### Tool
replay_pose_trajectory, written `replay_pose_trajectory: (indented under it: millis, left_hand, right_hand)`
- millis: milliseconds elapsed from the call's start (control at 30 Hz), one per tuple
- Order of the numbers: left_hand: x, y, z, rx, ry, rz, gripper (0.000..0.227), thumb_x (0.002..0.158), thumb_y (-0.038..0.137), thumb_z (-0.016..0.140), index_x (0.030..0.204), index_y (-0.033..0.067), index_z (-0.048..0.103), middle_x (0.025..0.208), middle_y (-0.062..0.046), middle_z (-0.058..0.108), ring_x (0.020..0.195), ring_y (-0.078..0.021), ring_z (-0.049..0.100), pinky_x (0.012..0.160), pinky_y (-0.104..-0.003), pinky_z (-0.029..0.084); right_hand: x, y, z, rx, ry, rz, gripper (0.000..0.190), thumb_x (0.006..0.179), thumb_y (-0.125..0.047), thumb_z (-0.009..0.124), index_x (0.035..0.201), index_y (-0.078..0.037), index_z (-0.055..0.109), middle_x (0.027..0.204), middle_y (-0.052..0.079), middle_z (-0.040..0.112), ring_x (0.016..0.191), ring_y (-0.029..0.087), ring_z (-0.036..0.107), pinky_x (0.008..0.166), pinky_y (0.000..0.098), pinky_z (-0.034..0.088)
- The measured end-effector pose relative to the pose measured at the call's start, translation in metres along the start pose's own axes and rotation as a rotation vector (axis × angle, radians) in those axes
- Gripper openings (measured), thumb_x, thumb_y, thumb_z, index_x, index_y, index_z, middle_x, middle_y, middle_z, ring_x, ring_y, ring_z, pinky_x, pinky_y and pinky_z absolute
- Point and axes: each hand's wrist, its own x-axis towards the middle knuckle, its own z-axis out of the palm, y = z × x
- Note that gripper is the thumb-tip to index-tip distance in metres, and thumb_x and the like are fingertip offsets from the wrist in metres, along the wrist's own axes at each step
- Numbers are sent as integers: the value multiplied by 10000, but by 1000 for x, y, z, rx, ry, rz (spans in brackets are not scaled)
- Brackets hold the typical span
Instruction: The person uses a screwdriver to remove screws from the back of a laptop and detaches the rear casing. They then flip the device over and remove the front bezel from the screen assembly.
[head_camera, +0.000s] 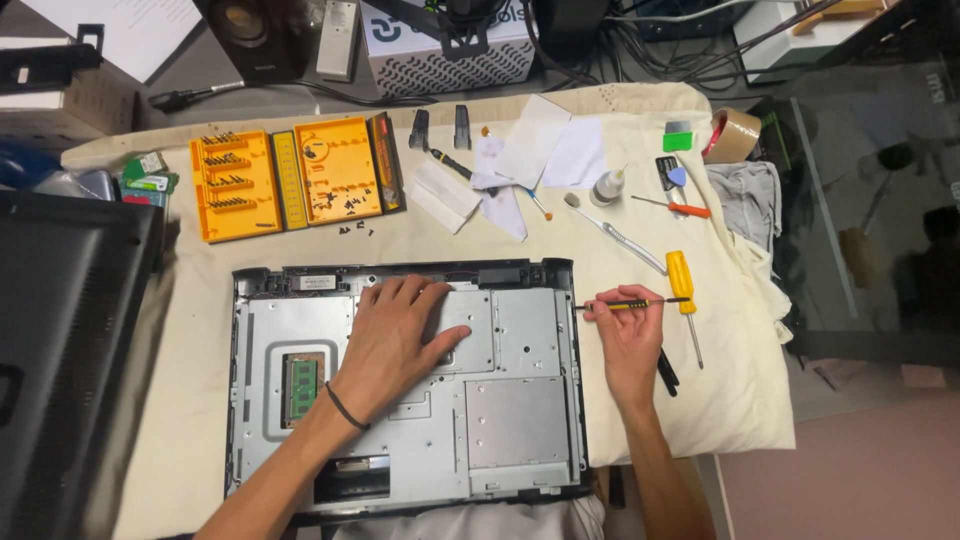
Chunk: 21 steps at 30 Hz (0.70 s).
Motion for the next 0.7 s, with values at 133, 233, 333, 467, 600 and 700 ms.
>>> replay_pose_trajectory:
  millis: [133, 233, 333, 467, 600, 700]
  left_hand:
    - [-7, -13, -17, -13, -68, 67, 754, 1063, 590, 664, 1621, 90, 585, 1443, -211, 703, 1474, -410, 593, 1265, -646, 335]
    - [-25, -31, -25, 93, -124, 102, 1094, 863, 725, 851, 1691, 110, 487, 1527, -221, 648, 1531, -443, 523, 1322, -691, 255]
    - [-32, -40, -28, 173, -143, 133, 1296, 743, 791, 907, 1737, 135, 395, 1620, -204, 568, 1563, -429, 474, 1332, -697, 246]
    - [-31, -39, -29, 156, -164, 152, 1097, 904, 726, 822, 1708, 85, 439, 1590, -221, 597, 1546, -413, 518, 1319, -646, 305]
    - [-25, -31, -36, 83, -146, 153, 873, 1021, 581, 726, 1677, 52, 495, 1548, -243, 636, 1521, -414, 562, 1289, -626, 359]
    - [-19, -34, -31, 93, -138, 164, 765, 1066, 522, 671, 1662, 64, 526, 1529, -212, 663, 1511, -372, 586, 1268, -586, 398]
  right_hand:
    - [0, -5, 0, 15, 12, -32, 388, 1111, -25, 671, 1408, -6, 422, 1225, 167, 610, 1111, 237, 746, 1005, 320, 669]
    - [-1, -4, -5, 1, 20, -70, 341, 1121, -17, 656, 1389, 7, 447, 1216, 162, 600, 1108, 232, 747, 1007, 318, 670]
    - [3, -3, -7, 8, 21, -83, 305, 1139, -26, 640, 1377, 8, 452, 1210, 149, 590, 1083, 215, 747, 1003, 303, 670]
    - [0, -8, -2, -28, 15, -78, 282, 1146, 12, 617, 1382, 21, 463, 1196, 165, 589, 1100, 250, 754, 998, 317, 665]
    - [-5, -7, 0, -66, 12, -91, 265, 1146, 7, 632, 1363, 23, 481, 1179, 168, 595, 1092, 257, 761, 1002, 329, 658]
    - [-7, 1, -5, -85, 10, -96, 265, 1141, -7, 653, 1348, 26, 491, 1161, 170, 604, 1088, 256, 769, 1009, 331, 658]
